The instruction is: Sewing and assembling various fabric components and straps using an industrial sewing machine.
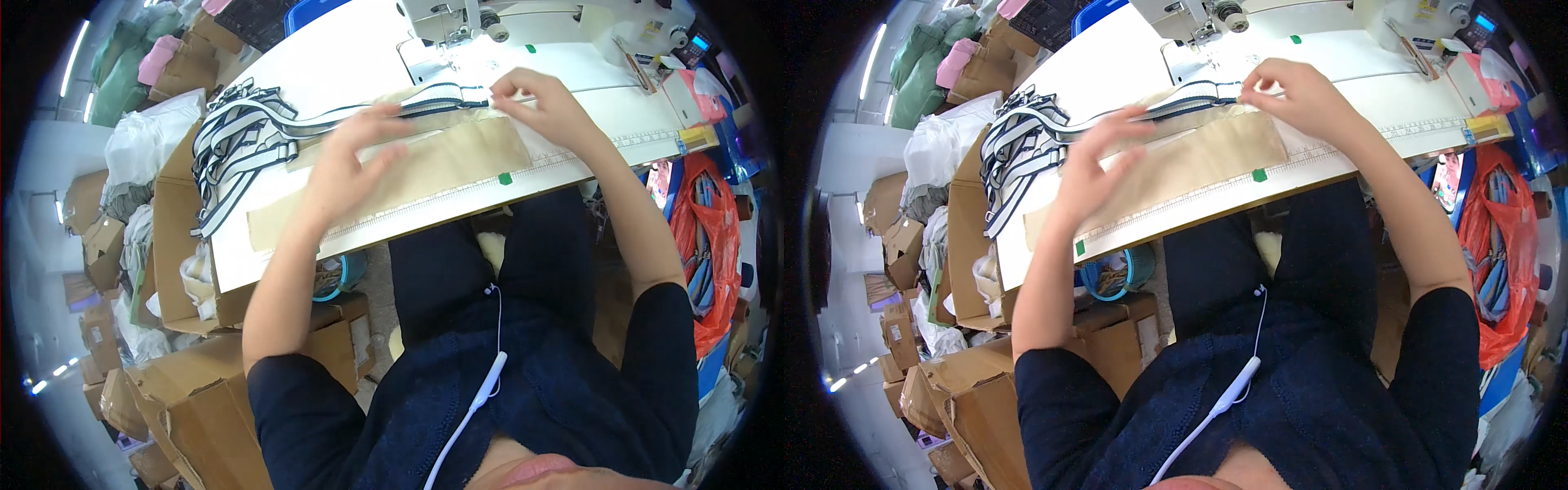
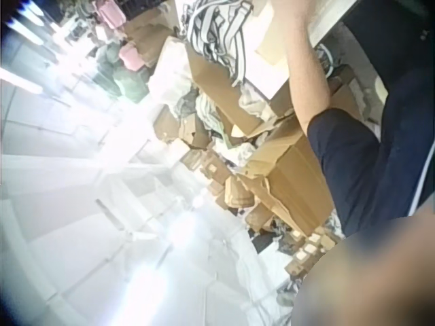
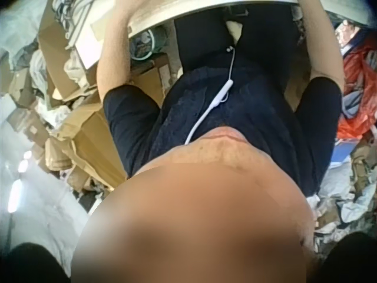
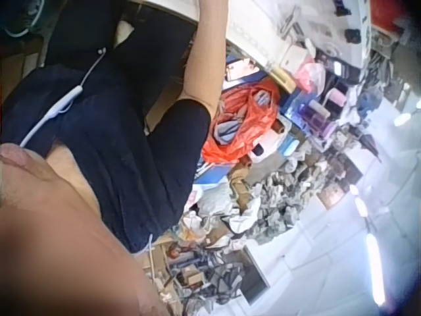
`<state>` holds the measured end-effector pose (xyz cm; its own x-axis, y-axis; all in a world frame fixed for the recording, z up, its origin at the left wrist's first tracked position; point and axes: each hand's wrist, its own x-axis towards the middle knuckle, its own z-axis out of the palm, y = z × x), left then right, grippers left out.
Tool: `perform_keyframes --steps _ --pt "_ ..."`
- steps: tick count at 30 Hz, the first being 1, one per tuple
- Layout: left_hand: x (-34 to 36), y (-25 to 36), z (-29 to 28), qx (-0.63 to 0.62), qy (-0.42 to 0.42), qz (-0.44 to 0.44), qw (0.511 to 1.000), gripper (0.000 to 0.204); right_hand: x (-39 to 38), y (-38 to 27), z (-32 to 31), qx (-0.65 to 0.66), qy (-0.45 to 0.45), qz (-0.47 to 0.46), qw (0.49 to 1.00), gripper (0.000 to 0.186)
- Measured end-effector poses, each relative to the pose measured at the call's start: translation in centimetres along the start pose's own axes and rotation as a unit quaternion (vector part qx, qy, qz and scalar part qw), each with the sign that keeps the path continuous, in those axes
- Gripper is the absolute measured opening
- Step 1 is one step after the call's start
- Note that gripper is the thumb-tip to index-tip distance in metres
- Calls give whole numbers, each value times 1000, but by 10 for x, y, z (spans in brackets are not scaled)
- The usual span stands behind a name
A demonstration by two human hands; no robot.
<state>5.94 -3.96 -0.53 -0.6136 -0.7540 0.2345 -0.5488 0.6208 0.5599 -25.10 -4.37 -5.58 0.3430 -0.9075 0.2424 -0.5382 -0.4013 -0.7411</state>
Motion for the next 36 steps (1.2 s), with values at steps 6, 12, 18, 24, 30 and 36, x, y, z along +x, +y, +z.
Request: perform_keyframes --steps 6,12,18,24,30,36 --pt "69 -45 -3 139 -27 -150 979 52 57 7 19 -197 -2 92 976 35" --pt "88 -33 -4 169 -203 -224 938 44 48 9 21 -136 -14 71 988 31" --pt "66 -51 -4 94 -99 -102 985 29 47 -5 25 36 39 71 996 32" --pt "50 -52 -42 154 -146 -224 951 31 37 -22 14 58 64 73 994 16" --pt "14 -67 -70 145 -149 -295 933 23 26 -31 10 46 111 54 991 13" --pt "-13 -74 -75 6 -60 -217 974 38 29 -41 13 73 124 65 987 13"
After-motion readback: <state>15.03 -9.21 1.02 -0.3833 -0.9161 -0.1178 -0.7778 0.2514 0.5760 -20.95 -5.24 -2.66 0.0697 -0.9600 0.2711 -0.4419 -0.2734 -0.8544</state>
